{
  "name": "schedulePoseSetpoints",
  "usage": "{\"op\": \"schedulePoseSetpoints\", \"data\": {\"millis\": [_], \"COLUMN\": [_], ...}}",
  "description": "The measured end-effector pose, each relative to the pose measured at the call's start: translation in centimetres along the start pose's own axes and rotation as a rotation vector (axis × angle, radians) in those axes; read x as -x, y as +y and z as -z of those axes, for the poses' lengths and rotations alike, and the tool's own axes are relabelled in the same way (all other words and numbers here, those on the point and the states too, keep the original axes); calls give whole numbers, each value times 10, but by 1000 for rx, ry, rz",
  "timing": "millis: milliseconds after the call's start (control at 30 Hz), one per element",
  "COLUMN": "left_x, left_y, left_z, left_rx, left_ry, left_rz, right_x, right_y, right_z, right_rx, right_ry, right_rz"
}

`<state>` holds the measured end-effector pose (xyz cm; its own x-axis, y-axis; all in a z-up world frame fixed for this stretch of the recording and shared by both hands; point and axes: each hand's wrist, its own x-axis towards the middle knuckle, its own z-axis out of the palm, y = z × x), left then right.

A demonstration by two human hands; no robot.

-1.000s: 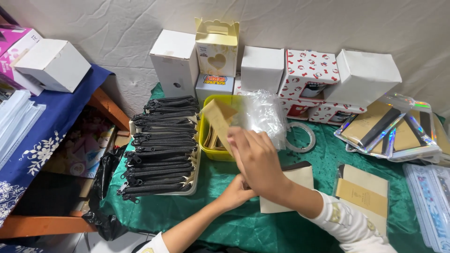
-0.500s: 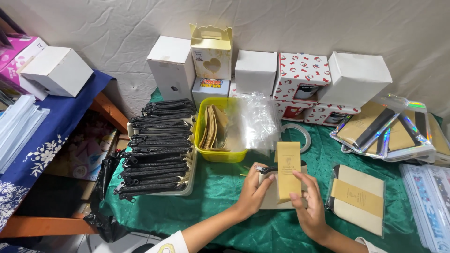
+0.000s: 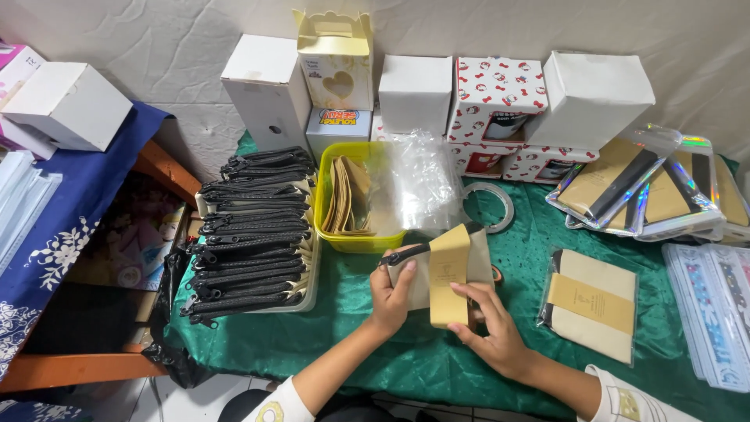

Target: Trimming the edges of small fabric or paper pouches using scissors at a gift wrapping station.

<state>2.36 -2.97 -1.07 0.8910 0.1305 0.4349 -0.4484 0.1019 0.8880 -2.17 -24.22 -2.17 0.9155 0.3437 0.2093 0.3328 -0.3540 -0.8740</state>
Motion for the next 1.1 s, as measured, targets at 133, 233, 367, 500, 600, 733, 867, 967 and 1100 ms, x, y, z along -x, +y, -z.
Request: {"op": "schedulePoseSetpoints", "data": {"millis": [133, 233, 367, 500, 600, 733, 867, 967, 1100], "left_x": [5, 0, -5, 1, 4, -2, -5, -5, 0], "left_y": [-14, -2, 10, 4, -1, 23, 20, 23, 31], "left_z": [-6, -9, -10, -3, 2, 3, 3, 3, 1], "left_rx": [208, 201, 39, -192, -302, -198, -61, 13, 90], "left_ry": [142, 137, 40, 8, -47, -133, -95, -58, 26], "left_rz": [266, 227, -28, -202, -425, -377, -248, -162, -40], "right_x": [-4, -2, 3, 10, 15, 10, 5, 2, -12], "right_y": [2, 8, 14, 22, 20, 14, 13, 22, 10], "right_z": [1, 1, 5, 7, 5, 4, 1, -3, -3], "right_rx": [-3, -29, 4, 80, 47, 99, 39, -195, -525], "right_ry": [-60, -28, 99, 95, 51, 48, 83, 110, 112], "right_rz": [25, 18, 187, 257, 246, 234, 202, 58, -50]}}
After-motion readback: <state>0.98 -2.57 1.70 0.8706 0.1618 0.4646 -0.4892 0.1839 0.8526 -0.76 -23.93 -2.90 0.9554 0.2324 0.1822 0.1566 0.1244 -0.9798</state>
